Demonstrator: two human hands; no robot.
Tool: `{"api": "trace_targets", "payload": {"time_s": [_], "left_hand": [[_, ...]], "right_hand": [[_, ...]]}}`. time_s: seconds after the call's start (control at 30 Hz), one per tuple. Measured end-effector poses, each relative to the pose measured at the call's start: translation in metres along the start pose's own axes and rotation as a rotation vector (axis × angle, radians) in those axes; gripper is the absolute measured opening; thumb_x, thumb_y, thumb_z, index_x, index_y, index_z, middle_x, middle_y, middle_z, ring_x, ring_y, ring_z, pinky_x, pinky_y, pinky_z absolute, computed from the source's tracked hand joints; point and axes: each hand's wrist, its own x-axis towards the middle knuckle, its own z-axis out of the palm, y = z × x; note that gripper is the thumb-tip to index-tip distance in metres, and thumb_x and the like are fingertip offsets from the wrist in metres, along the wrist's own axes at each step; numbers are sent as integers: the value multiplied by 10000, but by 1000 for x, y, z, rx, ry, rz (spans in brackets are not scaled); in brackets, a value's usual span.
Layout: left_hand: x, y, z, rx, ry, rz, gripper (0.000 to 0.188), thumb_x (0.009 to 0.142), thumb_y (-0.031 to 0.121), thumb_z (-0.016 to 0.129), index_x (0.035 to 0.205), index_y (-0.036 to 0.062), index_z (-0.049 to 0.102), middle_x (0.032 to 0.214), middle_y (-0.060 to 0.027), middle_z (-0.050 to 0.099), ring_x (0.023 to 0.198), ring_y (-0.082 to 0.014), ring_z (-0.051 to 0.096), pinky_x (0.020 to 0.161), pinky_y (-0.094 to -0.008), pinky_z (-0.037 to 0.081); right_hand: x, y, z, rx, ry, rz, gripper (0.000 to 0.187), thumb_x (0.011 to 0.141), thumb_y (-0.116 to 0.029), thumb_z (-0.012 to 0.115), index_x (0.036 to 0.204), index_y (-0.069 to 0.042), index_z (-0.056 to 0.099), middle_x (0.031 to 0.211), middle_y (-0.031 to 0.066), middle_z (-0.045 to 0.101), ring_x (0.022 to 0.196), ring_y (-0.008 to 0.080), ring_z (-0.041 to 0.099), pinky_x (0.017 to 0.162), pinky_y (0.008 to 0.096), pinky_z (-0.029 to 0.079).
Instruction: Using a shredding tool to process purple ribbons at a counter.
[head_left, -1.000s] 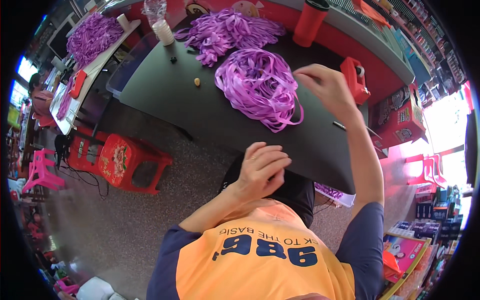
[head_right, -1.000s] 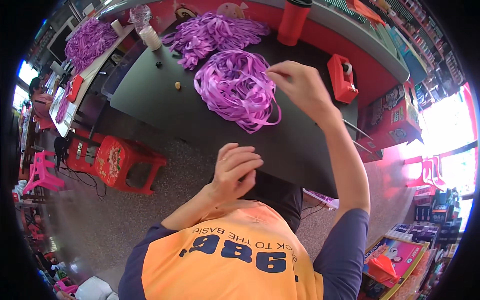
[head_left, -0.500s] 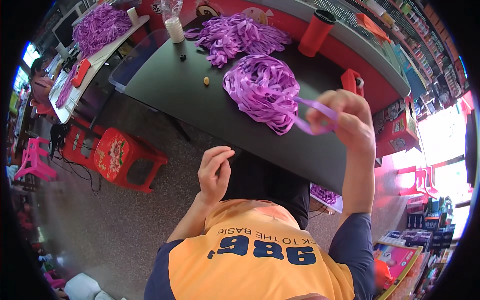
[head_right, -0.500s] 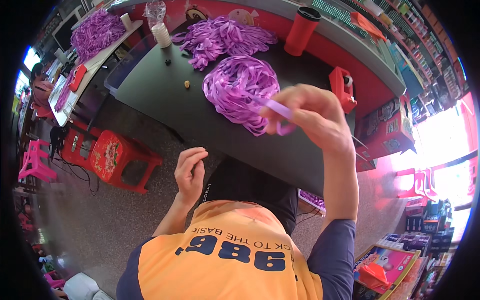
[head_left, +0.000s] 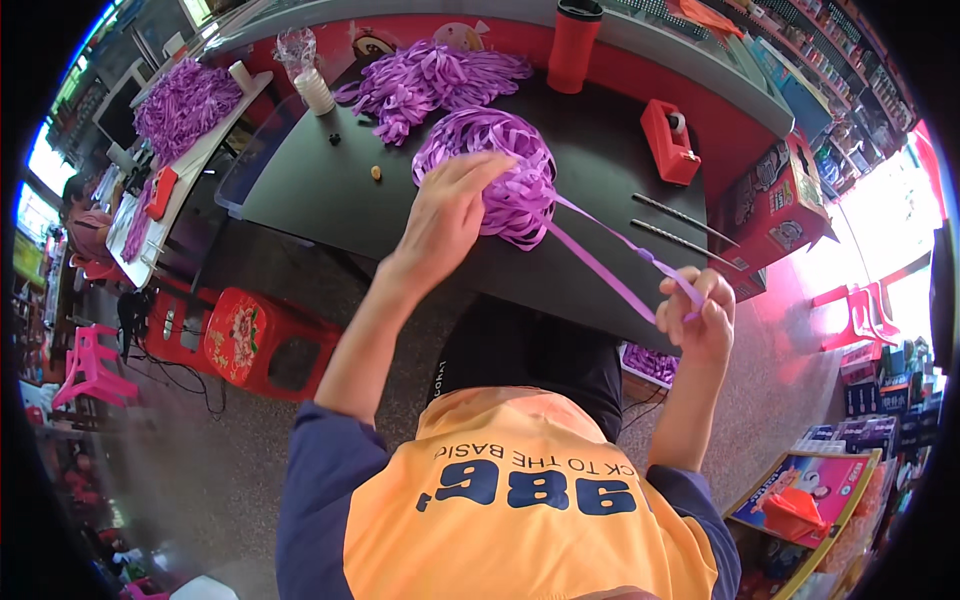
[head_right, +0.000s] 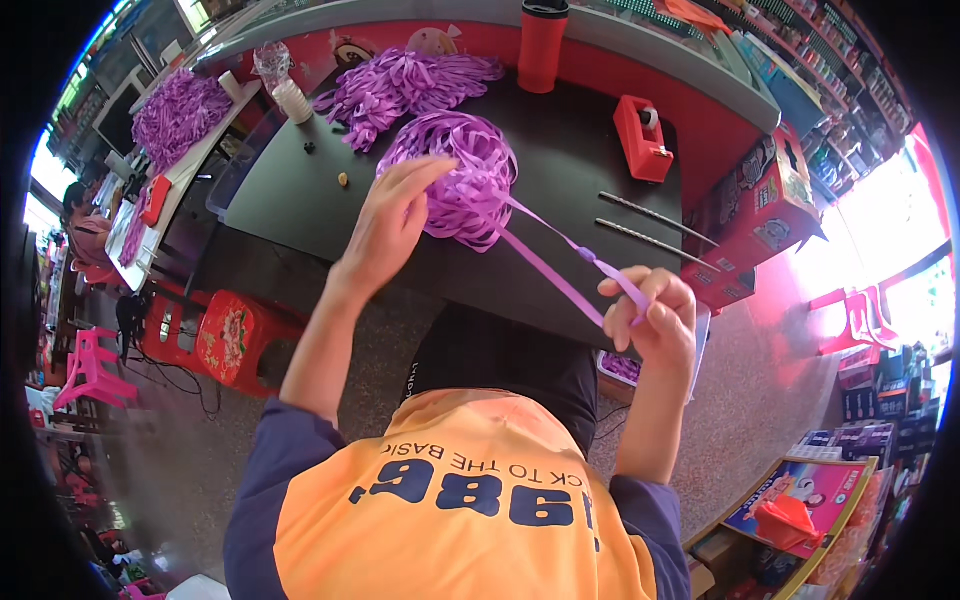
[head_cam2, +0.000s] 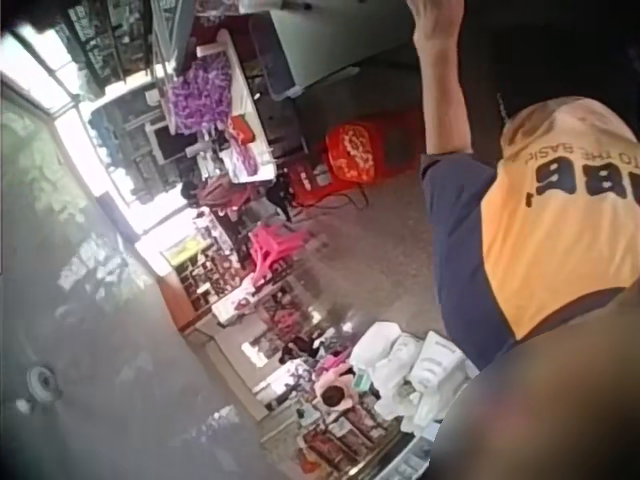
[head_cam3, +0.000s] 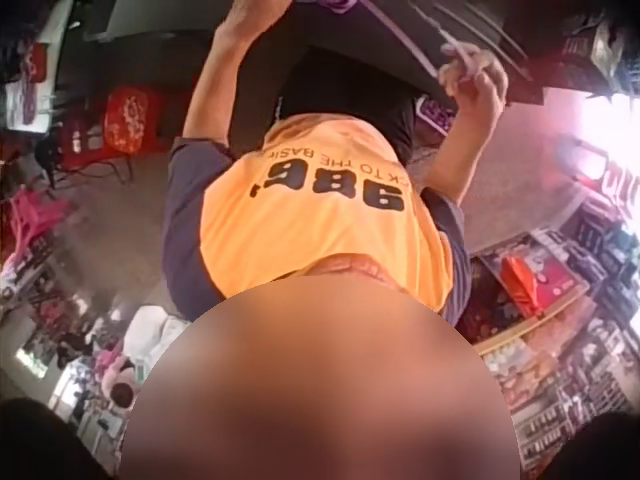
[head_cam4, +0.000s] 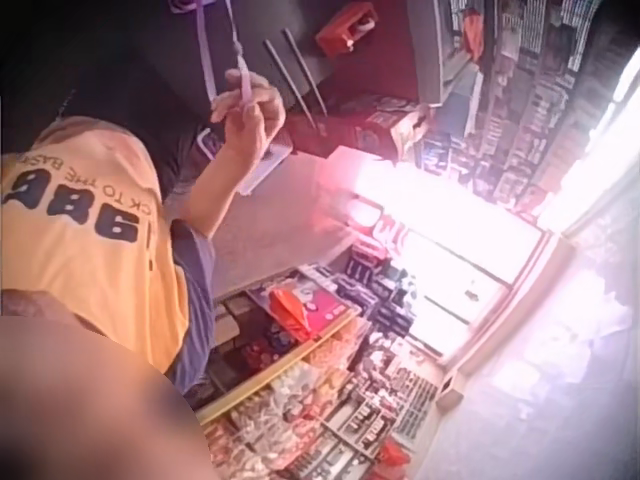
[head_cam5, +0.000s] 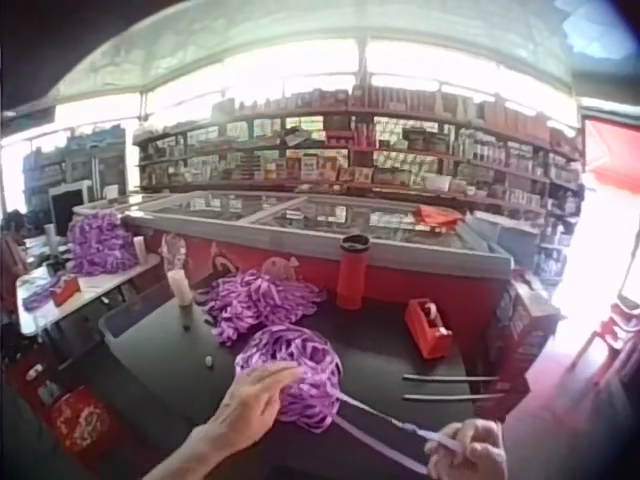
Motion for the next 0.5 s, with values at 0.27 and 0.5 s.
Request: {"api": "trace_targets", "payload": {"time_s": [0.27,0.5], "left_hand": [[50,-26,17,-184,-590,113,696,683,2,515,1360,131,420,1403,-92,416,1374,-291,248,1145,-430,123],[45,-41,25,69,-559,115,424,769,167,662,1177,84,585,1239,-86,555,1301,-276,377,1125,-478,151]], "right_hand": [[-32,-6,-10,219,147,-316,207,877,-213,597,822,-37,503,1439,182,341,598,122,581,465,229,432],[-60,-50,-9,383,-46,-408,229,851,-239,630,777,-75,488,1356,221,436,488,69,530,389,187,345]]}}
